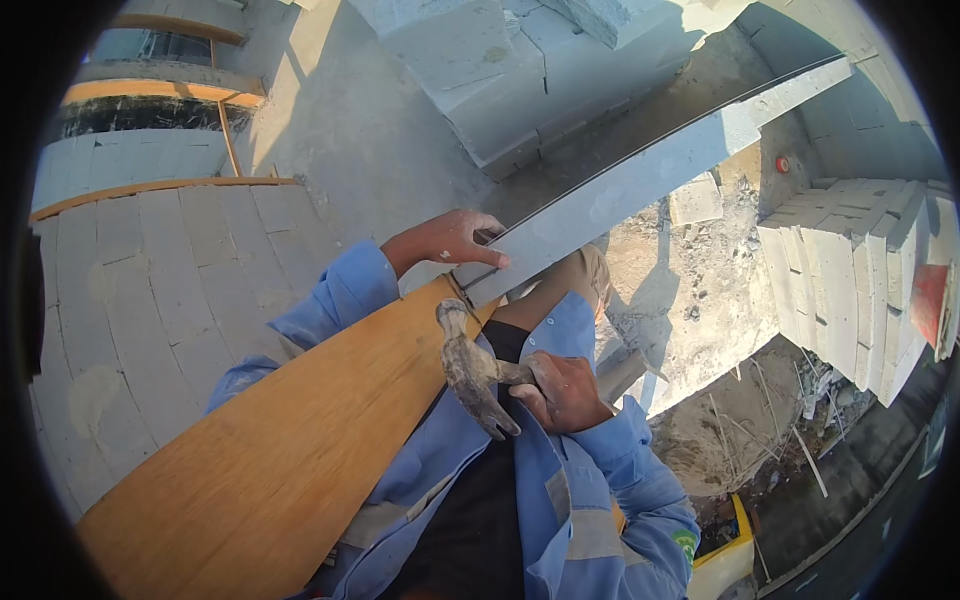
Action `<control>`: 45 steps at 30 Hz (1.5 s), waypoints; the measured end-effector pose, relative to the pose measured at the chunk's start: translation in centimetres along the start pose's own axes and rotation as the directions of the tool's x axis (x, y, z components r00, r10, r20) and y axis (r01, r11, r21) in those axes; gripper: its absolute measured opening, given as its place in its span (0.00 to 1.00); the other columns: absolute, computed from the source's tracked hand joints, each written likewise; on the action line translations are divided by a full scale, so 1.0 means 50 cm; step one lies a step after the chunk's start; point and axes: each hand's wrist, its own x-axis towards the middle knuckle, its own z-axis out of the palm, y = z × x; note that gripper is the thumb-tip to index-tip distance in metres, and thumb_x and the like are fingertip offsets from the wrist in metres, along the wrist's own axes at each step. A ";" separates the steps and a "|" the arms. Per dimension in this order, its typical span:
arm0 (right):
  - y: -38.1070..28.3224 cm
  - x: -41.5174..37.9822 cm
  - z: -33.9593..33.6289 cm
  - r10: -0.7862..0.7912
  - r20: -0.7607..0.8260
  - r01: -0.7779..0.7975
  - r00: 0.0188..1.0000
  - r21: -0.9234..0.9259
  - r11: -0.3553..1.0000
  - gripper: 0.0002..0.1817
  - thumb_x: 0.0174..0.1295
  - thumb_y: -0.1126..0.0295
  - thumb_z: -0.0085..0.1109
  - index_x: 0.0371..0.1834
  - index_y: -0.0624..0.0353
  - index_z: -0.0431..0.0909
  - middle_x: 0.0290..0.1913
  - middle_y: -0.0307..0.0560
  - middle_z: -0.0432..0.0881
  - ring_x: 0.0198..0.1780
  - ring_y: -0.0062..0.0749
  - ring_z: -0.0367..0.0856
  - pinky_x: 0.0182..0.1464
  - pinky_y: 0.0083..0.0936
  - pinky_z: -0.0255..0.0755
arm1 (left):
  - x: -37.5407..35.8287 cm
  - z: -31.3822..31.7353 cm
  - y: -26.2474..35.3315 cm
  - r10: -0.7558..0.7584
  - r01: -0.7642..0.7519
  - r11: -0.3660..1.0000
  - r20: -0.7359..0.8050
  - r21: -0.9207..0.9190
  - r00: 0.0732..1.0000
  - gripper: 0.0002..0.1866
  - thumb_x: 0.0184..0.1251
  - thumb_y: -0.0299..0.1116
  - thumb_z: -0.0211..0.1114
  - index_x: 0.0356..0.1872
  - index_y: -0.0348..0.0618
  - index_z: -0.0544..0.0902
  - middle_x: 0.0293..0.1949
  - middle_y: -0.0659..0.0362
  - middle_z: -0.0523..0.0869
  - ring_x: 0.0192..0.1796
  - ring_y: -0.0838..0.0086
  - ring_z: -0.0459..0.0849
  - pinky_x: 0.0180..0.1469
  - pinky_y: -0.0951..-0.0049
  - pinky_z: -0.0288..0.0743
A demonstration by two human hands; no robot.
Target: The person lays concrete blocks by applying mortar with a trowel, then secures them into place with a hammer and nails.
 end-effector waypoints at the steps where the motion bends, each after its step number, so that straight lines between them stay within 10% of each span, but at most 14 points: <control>1: 0.007 0.002 0.003 -0.065 -0.004 0.065 0.998 -0.031 0.997 0.19 0.69 0.55 0.60 0.35 0.63 0.71 0.24 0.54 0.77 0.22 0.52 0.77 0.24 0.42 0.69 | 0.009 -0.003 0.000 0.006 -0.006 1.000 0.006 0.001 1.000 0.42 0.64 0.69 0.60 0.54 0.31 0.83 0.48 0.47 0.87 0.52 0.64 0.83 0.57 0.65 0.75; 4: 0.047 0.013 0.021 -0.014 0.025 0.017 1.000 -0.144 0.989 0.21 0.69 0.52 0.58 0.36 0.62 0.70 0.25 0.56 0.79 0.24 0.55 0.78 0.25 0.44 0.70 | 0.027 -0.027 0.019 -0.233 0.249 0.953 0.109 -0.172 0.966 0.41 0.63 0.68 0.61 0.52 0.31 0.84 0.48 0.46 0.87 0.51 0.62 0.85 0.57 0.65 0.75; 6: 0.043 0.039 0.033 0.415 0.072 -0.363 0.907 -0.364 0.858 0.22 0.72 0.50 0.54 0.38 0.62 0.70 0.28 0.61 0.81 0.27 0.60 0.80 0.27 0.48 0.71 | 0.036 -0.030 0.013 -0.207 0.246 0.933 0.166 -0.262 0.964 0.42 0.63 0.68 0.61 0.52 0.29 0.83 0.50 0.44 0.87 0.55 0.59 0.84 0.57 0.63 0.76; 12: 0.044 0.031 0.038 0.383 0.059 -0.343 0.922 -0.338 0.877 0.22 0.73 0.50 0.52 0.40 0.63 0.71 0.29 0.62 0.83 0.28 0.63 0.81 0.30 0.50 0.73 | 0.074 0.000 0.055 -0.034 0.060 0.993 -0.229 0.105 0.973 0.42 0.57 0.66 0.67 0.54 0.31 0.83 0.49 0.43 0.87 0.54 0.56 0.85 0.57 0.63 0.76; 17: 0.018 0.021 0.012 0.354 0.040 -0.329 0.934 -0.280 0.902 0.21 0.71 0.52 0.56 0.40 0.63 0.73 0.29 0.62 0.82 0.27 0.60 0.81 0.28 0.47 0.73 | 0.121 -0.004 0.061 -0.054 0.057 0.998 -0.117 0.021 0.992 0.38 0.52 0.61 0.72 0.51 0.33 0.85 0.46 0.42 0.88 0.49 0.55 0.86 0.54 0.62 0.77; 22: 0.029 0.005 0.000 -0.172 -0.078 0.167 0.982 -0.071 0.984 0.19 0.67 0.56 0.63 0.37 0.64 0.74 0.24 0.53 0.79 0.22 0.54 0.79 0.25 0.41 0.73 | 0.124 0.002 0.054 -0.072 0.067 0.997 -0.153 -0.041 0.986 0.34 0.50 0.59 0.73 0.47 0.35 0.87 0.42 0.43 0.88 0.46 0.57 0.87 0.50 0.61 0.77; 26: 0.090 0.016 0.023 0.310 0.044 -0.271 0.950 -0.383 0.883 0.21 0.69 0.53 0.59 0.36 0.64 0.72 0.26 0.59 0.81 0.24 0.59 0.80 0.27 0.45 0.73 | 0.118 0.018 0.055 -0.100 0.093 0.994 -0.126 -0.061 0.987 0.35 0.49 0.59 0.73 0.46 0.35 0.87 0.42 0.43 0.88 0.46 0.56 0.87 0.50 0.61 0.77; 35: 0.048 0.014 0.007 0.314 0.045 -0.290 0.949 -0.279 0.916 0.19 0.70 0.54 0.58 0.35 0.62 0.72 0.27 0.62 0.81 0.26 0.61 0.81 0.27 0.48 0.72 | 0.121 0.002 0.060 -0.088 0.081 0.995 -0.142 -0.058 0.986 0.37 0.48 0.60 0.74 0.48 0.33 0.87 0.44 0.43 0.88 0.48 0.55 0.87 0.53 0.62 0.77; 37: 0.027 0.012 -0.010 0.090 0.002 -0.090 0.996 -0.117 0.989 0.19 0.70 0.55 0.58 0.34 0.62 0.72 0.25 0.62 0.80 0.25 0.60 0.80 0.26 0.48 0.71 | 0.114 0.001 0.061 -0.096 0.092 0.995 -0.137 -0.035 0.986 0.37 0.48 0.60 0.74 0.48 0.32 0.86 0.45 0.43 0.88 0.48 0.55 0.86 0.53 0.62 0.77; 45: 0.073 0.023 0.002 0.259 -0.033 -0.261 0.965 -0.116 0.958 0.18 0.70 0.57 0.58 0.34 0.62 0.71 0.24 0.63 0.78 0.25 0.64 0.78 0.26 0.49 0.69 | 0.124 0.010 0.048 -0.057 0.058 0.998 -0.212 0.002 0.976 0.38 0.48 0.60 0.75 0.49 0.32 0.86 0.43 0.44 0.88 0.46 0.57 0.87 0.50 0.63 0.77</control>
